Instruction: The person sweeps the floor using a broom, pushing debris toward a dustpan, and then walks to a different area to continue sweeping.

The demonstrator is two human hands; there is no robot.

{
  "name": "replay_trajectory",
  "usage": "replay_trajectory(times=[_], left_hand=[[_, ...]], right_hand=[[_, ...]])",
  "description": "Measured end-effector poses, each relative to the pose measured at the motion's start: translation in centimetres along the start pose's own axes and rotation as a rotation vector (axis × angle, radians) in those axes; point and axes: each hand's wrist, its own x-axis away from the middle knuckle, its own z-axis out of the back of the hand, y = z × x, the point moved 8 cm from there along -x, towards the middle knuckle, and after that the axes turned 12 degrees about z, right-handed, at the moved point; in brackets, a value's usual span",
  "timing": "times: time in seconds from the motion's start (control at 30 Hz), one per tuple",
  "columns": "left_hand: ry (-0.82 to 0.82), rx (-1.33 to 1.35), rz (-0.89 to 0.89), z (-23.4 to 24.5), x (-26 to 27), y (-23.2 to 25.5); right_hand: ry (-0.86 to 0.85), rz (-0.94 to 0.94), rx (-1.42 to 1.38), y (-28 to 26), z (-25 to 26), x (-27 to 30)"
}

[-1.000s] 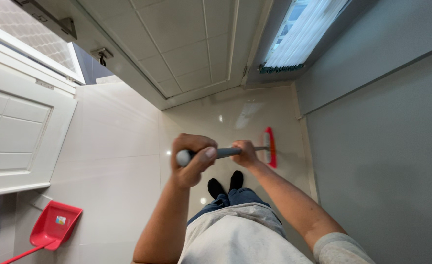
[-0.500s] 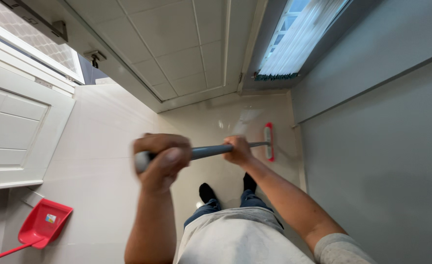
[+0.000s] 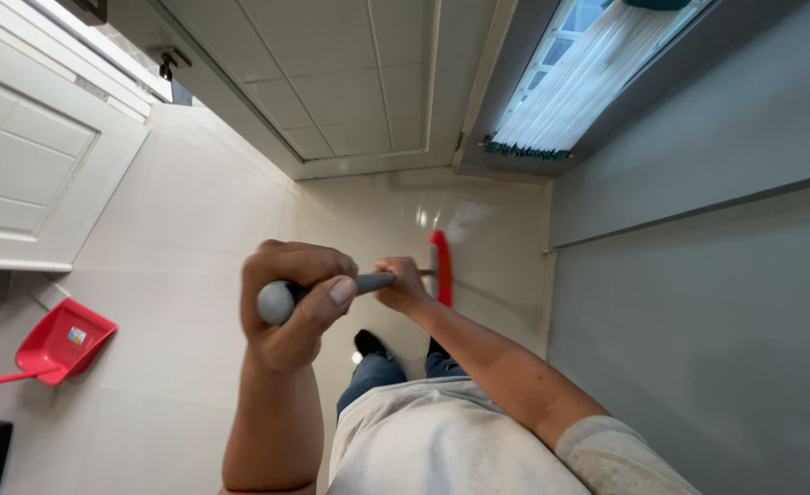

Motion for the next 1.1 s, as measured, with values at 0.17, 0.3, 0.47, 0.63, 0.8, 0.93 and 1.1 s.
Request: replay_trajectory(times=[0.17,0.3,0.47,0.63,0.8,0.93,1.1], left_hand=[[0.107,-0.048,0.078,1.6,-0.5,4.2],[-0.048,0.180,0.040,2.9,-0.6,3.3],[-0.076,0.236,0.216,1.9,-1.7,-8.1],[-0.009,0.185,0.264,1.8,-1.8,-12.7],[0.091,0.044,0.162,3.8,-2.9,-5.9],[0.181,-0.071,0.030,2.5,-3.8,0.4],[0.226,0.056,-0.007,2.4,-3.9,3.0]], right_hand=[[-0.125,-0.035,-0.006,-4.1,-0.8,-4.2],[-0.117,-0.116,0.053,-2.3,2.7,-3.2],[-0.047,-0.090,0.298,7.7,10.5,-1.0],[-0.107,-0.057,0.403,12.6,8.6,-0.5],[-0.140,-0.195,0.039,7.2,0.6,-4.5],[-0.218,-0.076,-0.027,0.7,-0.7,-8.4],[-0.305,0.125,-0.046,-2.1,3.6,-9.8]])
